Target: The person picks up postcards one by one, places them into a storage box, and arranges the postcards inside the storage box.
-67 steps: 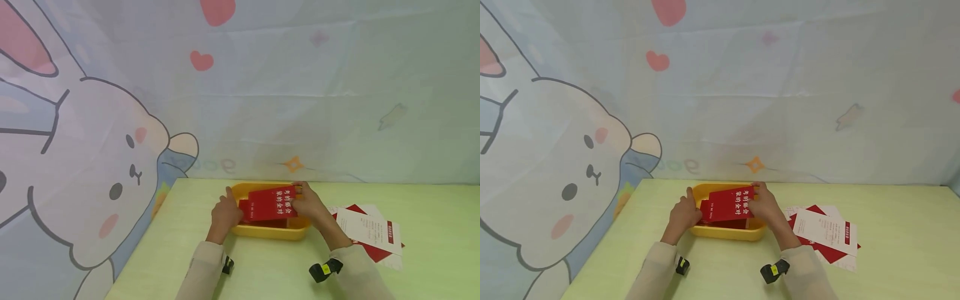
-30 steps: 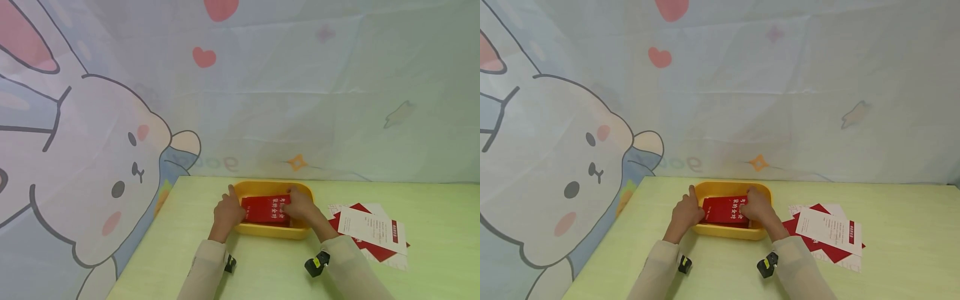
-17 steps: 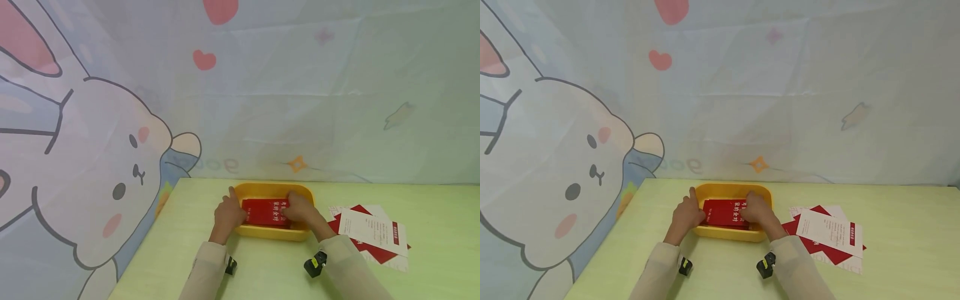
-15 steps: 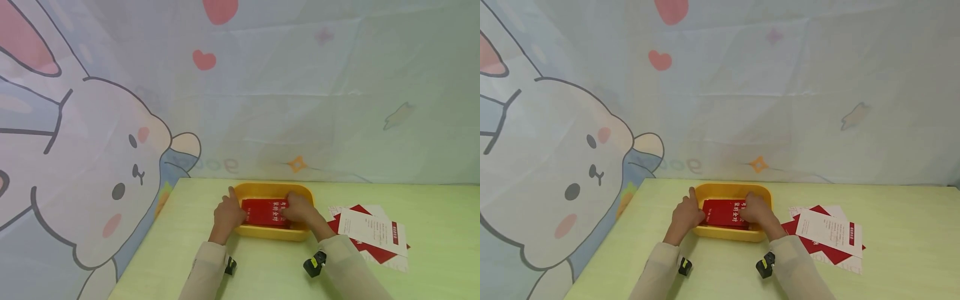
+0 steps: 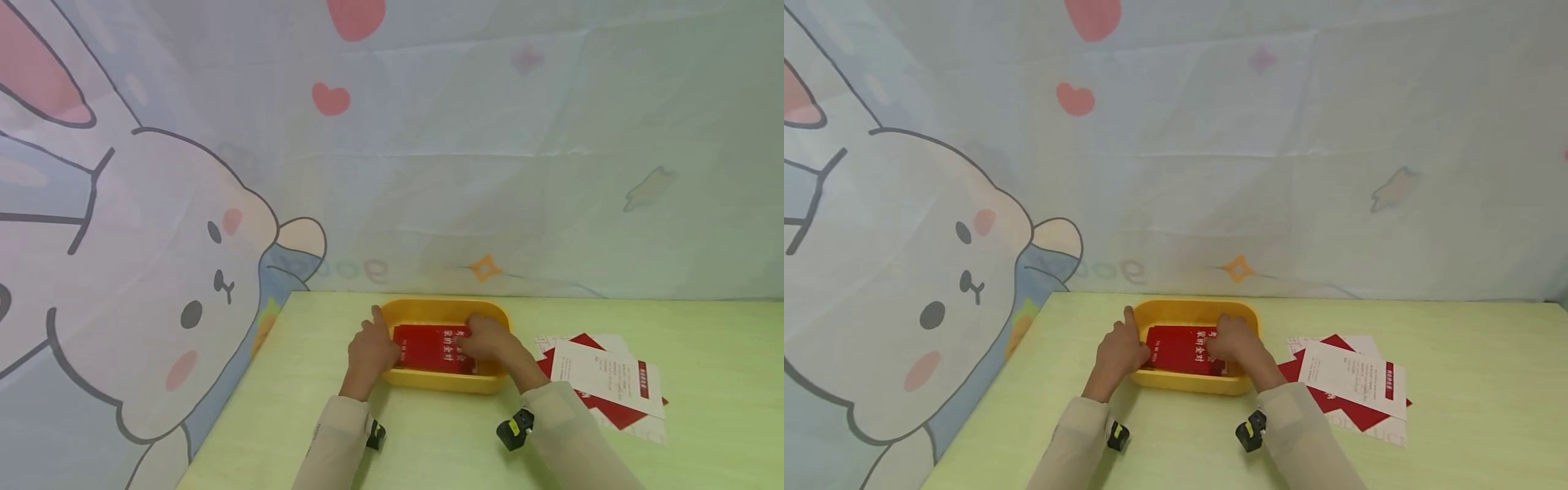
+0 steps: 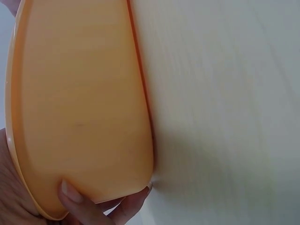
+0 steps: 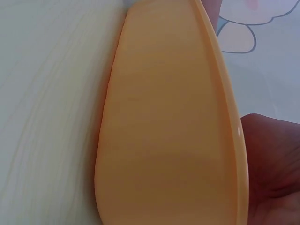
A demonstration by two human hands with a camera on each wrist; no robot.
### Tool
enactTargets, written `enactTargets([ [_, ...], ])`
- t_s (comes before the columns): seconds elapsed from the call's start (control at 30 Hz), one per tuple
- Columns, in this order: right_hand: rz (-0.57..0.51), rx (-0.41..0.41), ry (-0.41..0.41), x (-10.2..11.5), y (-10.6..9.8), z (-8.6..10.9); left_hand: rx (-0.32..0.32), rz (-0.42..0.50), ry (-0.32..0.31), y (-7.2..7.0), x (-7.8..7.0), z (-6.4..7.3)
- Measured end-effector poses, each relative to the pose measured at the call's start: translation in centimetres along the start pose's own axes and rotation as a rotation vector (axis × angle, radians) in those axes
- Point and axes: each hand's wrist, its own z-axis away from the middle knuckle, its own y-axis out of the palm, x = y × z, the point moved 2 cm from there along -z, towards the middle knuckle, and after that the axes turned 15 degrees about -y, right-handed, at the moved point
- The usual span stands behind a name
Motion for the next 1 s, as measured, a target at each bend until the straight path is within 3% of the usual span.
enactTargets([
  [0.27,0.002,-0.053,-0.051,0.5,-0.3,0.4,0.006,0.01,-0.001,0.0,-0.1,0.2],
  [0.6,-0.108,-0.162,-0.268,0.1,-1.4,0.8,-0.003,0.008,0.006,-0.5,-0.1,0.5],
  [1.0,-0.186,-0.448,-0.204,-2.3,-3.5,3.2,-0.006,-0.004,0.022,-0.2,-0.1,0.3],
])
